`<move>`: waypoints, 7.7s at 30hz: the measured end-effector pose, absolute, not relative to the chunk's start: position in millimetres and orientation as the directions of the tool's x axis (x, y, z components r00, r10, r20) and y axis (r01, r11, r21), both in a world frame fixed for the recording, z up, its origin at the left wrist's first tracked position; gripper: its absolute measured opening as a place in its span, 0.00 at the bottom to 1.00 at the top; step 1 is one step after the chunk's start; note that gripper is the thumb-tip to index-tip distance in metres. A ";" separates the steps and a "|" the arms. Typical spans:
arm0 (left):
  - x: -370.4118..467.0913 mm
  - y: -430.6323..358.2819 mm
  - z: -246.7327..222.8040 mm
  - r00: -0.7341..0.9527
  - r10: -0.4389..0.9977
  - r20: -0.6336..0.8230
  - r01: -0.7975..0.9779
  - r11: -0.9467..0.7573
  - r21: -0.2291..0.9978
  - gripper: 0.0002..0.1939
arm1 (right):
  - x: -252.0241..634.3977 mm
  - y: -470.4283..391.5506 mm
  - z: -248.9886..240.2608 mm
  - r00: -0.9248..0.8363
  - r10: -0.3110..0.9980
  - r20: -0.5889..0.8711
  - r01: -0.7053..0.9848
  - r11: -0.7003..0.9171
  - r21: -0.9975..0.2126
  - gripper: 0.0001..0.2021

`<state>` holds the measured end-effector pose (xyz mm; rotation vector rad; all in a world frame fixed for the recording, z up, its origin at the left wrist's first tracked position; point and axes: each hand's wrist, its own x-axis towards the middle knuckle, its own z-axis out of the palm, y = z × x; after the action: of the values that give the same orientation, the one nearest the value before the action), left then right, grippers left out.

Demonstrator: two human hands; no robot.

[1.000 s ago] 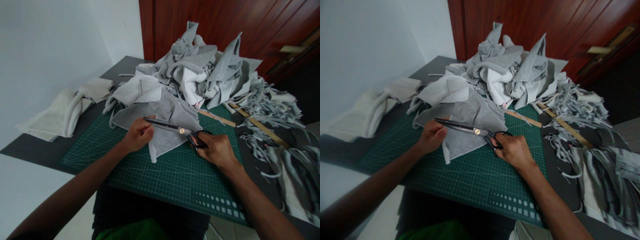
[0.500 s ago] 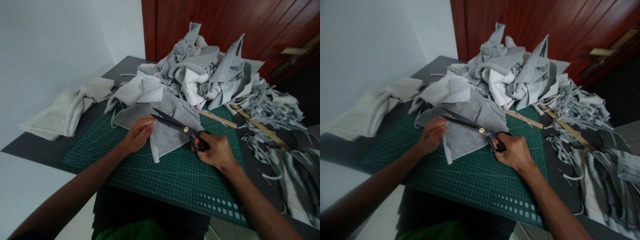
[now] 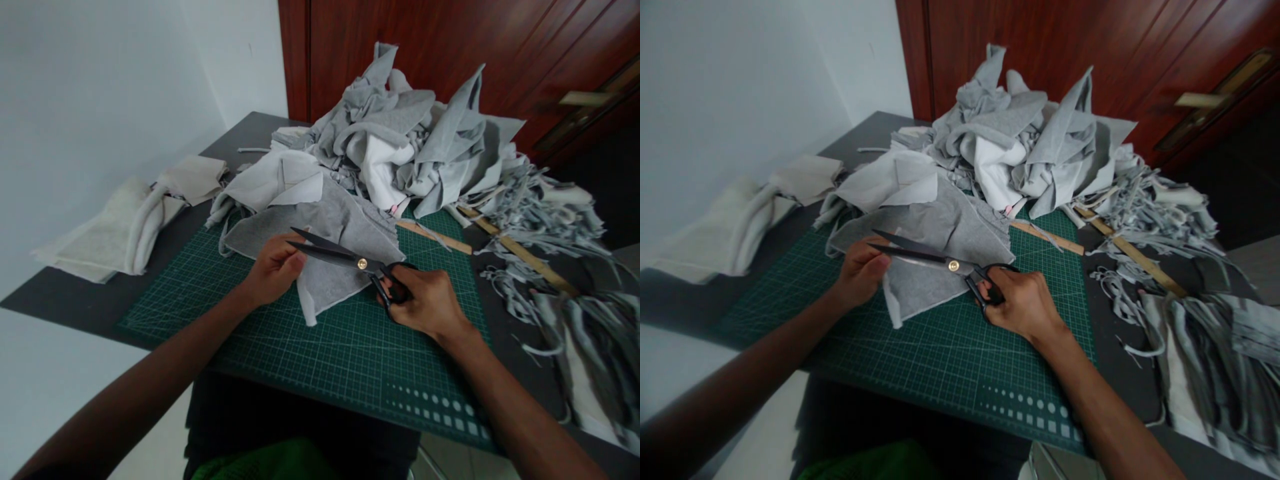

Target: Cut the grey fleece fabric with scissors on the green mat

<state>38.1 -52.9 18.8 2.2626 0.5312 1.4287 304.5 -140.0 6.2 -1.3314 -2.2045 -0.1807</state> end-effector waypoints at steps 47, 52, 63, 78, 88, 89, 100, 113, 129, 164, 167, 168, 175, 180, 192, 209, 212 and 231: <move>34.3 -56.7 28.3 0.363 0.646 0.671 -0.309 -0.596 0.741 0.19 | 308.8 -135.9 5.3 -0.410 0.722 0.557 0.828 0.551 -0.105 0.10; 32.4 -58.7 32.3 0.402 0.677 0.616 -0.368 -0.497 0.786 0.18 | 313.6 -134.5 4.1 -0.383 0.718 0.581 0.856 0.513 -0.070 0.09; 29.4 -54.8 29.4 0.415 0.650 0.637 -0.314 -0.554 0.771 0.20 | 319.3 -131.6 7.0 -0.270 0.756 0.597 0.891 0.432 -0.143 0.11; 33.9 -55.5 34.0 0.432 0.601 0.672 -0.392 -0.546 0.740 0.22 | 320.2 -128.9 2.2 -0.178 0.833 0.524 0.932 0.314 -0.181 0.11; 32.9 -55.5 32.1 0.432 0.595 0.678 -0.391 -0.554 0.735 0.19 | 310.1 -138.0 5.3 -0.413 0.684 0.601 0.810 0.578 -0.101 0.08; 32.8 -55.5 32.0 0.437 0.592 0.677 -0.394 -0.551 0.736 0.19 | 309.7 -138.1 5.3 -0.413 0.684 0.601 0.810 0.578 -0.101 0.08; 34.5 -56.3 32.3 0.436 0.599 0.672 -0.431 -0.517 0.740 0.20 | 312.9 -136.6 8.6 -0.380 0.712 0.591 0.835 0.539 -0.112 0.09; 36.1 -56.0 31.1 0.389 0.567 0.726 -0.455 -0.567 0.687 0.21 | 318.2 -136.8 10.3 -0.406 0.731 0.549 0.839 0.536 -0.093 0.06; 37.2 -51.0 22.3 0.382 0.552 0.741 -0.368 -0.645 0.670 0.28 | 323.1 -138.3 13.5 -0.442 0.740 0.507 0.847 0.531 -0.038 0.04; 34.0 -48.2 17.9 0.297 0.631 0.717 -0.306 -0.649 0.697 0.31 | 311.8 -139.8 7.4 -0.384 0.792 0.475 0.832 0.520 -0.195 0.03; 33.7 -47.6 17.9 0.301 0.618 0.726 -0.297 -0.663 0.687 0.31 | 312.0 -140.0 8.0 -0.386 0.792 0.474 0.837 0.517 -0.181 0.03; 33.3 -47.3 17.4 0.306 0.616 0.726 -0.289 -0.666 0.688 0.32 | 312.0 -140.0 8.2 -0.386 0.790 0.477 0.839 0.515 -0.175 0.03; 31.5 -46.2 13.4 0.312 0.640 0.702 -0.265 -0.650 0.712 0.31 | 313.4 -140.0 8.7 -0.392 0.777 0.493 0.849 0.512 -0.133 0.04; 35.1 -47.4 16.6 0.319 0.654 0.686 -0.306 -0.614 0.728 0.32 | 315.5 -139.6 8.9 -0.401 0.767 0.501 0.848 0.518 -0.114 0.03; 36.6 -47.4 21.0 0.340 0.605 0.720 -0.341 -0.634 0.694 0.30 | 312.5 -140.7 12.4 -0.393 0.782 0.484 0.854 0.506 -0.123 0.04; 32.5 -43.3 10.0 0.317 0.634 0.705 -0.289 -0.644 0.709 0.29 | 317.7 -141.3 14.2 -0.401 0.775 0.488 0.878 0.477 -0.037 0.04; 30.7 -42.5 7.9 0.327 0.647 0.689 -0.270 -0.635 0.724 0.30 | 318.3 -141.4 15.3 -0.401 0.783 0.476 0.882 0.471 -0.032 0.04; 31.1 -42.4 7.7 0.329 0.699 0.635 -0.289 -0.566 0.772 0.28 | 309.8 -142.6 10.1 -0.337 0.832 0.442 0.883 0.441 -0.157 0.02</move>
<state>31.1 -42.4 7.7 1.7007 0.3708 1.3892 309.8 -142.6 10.1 -1.4423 -2.2383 -0.1515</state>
